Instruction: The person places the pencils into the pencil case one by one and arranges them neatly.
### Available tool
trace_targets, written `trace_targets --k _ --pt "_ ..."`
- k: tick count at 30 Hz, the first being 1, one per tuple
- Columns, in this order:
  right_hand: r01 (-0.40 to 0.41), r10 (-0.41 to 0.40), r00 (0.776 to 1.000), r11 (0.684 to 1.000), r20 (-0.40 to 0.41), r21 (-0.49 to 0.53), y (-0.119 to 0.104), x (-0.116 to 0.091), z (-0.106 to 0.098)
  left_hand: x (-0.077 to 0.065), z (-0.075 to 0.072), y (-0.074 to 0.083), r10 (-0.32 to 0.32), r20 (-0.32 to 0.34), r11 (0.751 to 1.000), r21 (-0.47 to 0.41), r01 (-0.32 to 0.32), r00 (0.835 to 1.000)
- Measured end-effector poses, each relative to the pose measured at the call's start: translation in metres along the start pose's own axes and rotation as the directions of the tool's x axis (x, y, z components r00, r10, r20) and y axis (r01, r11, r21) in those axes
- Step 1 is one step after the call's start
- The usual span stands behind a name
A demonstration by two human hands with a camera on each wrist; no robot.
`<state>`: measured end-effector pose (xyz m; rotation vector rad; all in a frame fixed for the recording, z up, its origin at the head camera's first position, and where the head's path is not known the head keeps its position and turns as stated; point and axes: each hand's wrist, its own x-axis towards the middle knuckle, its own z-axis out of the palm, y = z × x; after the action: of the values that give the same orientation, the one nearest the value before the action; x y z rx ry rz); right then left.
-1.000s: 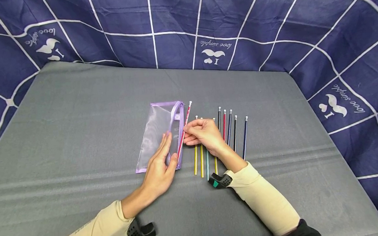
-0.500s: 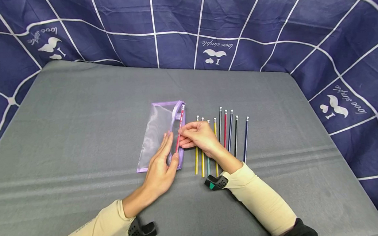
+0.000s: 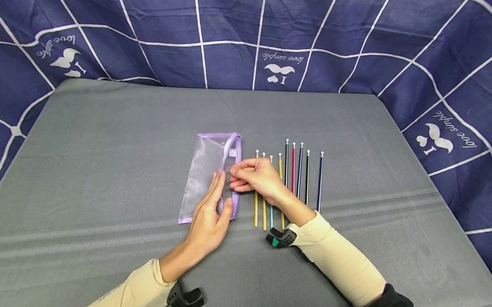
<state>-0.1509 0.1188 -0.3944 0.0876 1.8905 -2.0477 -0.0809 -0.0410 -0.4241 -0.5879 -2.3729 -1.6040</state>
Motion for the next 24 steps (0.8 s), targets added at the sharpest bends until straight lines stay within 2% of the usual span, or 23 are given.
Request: trace_targets --k 11,24 --pt "0.034 -0.034 0.999 0.999 0.013 0.035 -0.0023 -0.0016 -0.0014 -0.0001 0.0002 -0.0006 0.025 -0.012 1.000 -0.001 -0.025 1.000" --pt "0.056 -0.056 0.998 0.998 0.009 0.016 -0.0027 -0.0024 -0.0041 -0.0004 0.0003 -0.0006 0.022 -0.008 1.000 -0.001 -0.022 1.000"
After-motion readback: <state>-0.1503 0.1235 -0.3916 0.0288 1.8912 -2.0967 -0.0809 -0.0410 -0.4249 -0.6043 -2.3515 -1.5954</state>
